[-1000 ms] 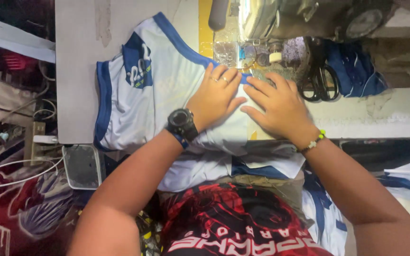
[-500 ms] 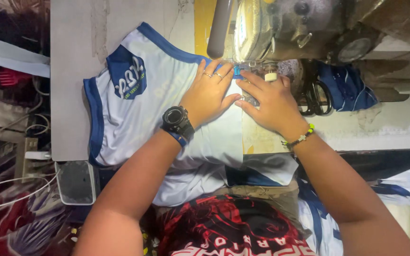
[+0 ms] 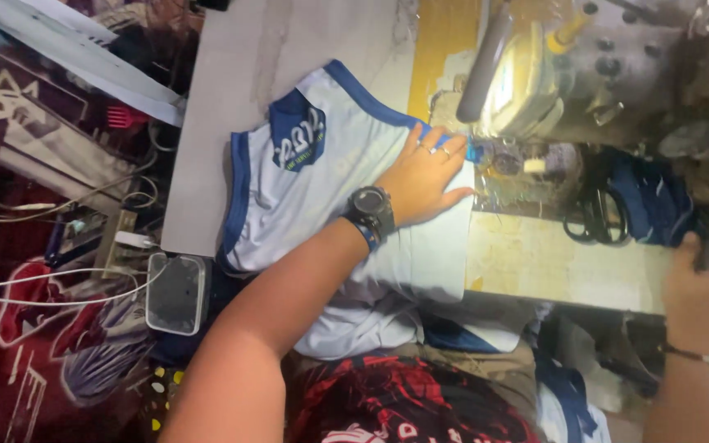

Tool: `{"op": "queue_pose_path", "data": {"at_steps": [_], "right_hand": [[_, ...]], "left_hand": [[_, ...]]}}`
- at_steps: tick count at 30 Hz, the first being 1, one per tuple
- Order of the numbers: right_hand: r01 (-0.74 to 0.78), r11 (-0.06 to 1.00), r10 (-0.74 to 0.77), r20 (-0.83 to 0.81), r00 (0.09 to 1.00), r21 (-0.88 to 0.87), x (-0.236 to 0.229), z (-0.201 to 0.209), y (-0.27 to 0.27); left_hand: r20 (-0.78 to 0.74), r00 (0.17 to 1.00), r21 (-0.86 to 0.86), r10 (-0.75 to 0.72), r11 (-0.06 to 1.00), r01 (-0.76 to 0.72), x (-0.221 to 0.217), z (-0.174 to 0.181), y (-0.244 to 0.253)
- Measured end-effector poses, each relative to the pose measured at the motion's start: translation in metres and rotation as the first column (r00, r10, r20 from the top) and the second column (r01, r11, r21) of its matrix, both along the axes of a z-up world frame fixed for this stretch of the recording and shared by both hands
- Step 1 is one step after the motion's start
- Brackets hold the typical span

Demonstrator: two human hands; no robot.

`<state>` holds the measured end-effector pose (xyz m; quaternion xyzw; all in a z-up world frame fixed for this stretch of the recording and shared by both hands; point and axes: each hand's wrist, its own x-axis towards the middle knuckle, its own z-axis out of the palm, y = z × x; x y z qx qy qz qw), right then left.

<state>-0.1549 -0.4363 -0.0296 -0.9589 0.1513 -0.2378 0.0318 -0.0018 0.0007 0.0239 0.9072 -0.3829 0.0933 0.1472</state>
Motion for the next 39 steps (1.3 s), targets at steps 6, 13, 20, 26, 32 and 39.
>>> {"op": "queue_pose_path", "data": {"at_steps": [6,13,20,26,32,39], "right_hand": [[-0.135,0.939,0.175,0.102,0.979,-0.317,0.004,0.034,0.019],[-0.312,0.922,0.337,0.08,0.938,-0.228,0.005,0.013,-0.004],[-0.279,0.93,0.309,0.098,0.946,-0.239,0.008,0.014,-0.001],[-0.231,0.969,0.24,0.121,0.963,-0.086,0.002,0.043,0.025],[-0.18,0.979,0.191,0.117,0.974,-0.098,0.001,0.042,0.028],[-0.224,0.961,0.247,0.14,0.959,-0.164,-0.022,0.054,0.061]], "left_hand": [[-0.1,0.995,0.027,0.01,1.0,-0.007,0.007,0.002,0.0],[-0.033,0.999,-0.018,-0.013,1.0,0.012,0.002,-0.003,-0.003],[-0.017,1.0,-0.023,-0.02,1.0,0.02,-0.014,-0.006,0.0],[-0.035,0.999,-0.01,-0.014,1.0,0.014,-0.012,-0.003,0.0],[-0.077,0.997,0.005,0.006,1.0,-0.006,-0.002,-0.002,-0.001],[-0.076,0.997,0.017,0.022,1.0,-0.021,0.011,-0.005,-0.002]]}}
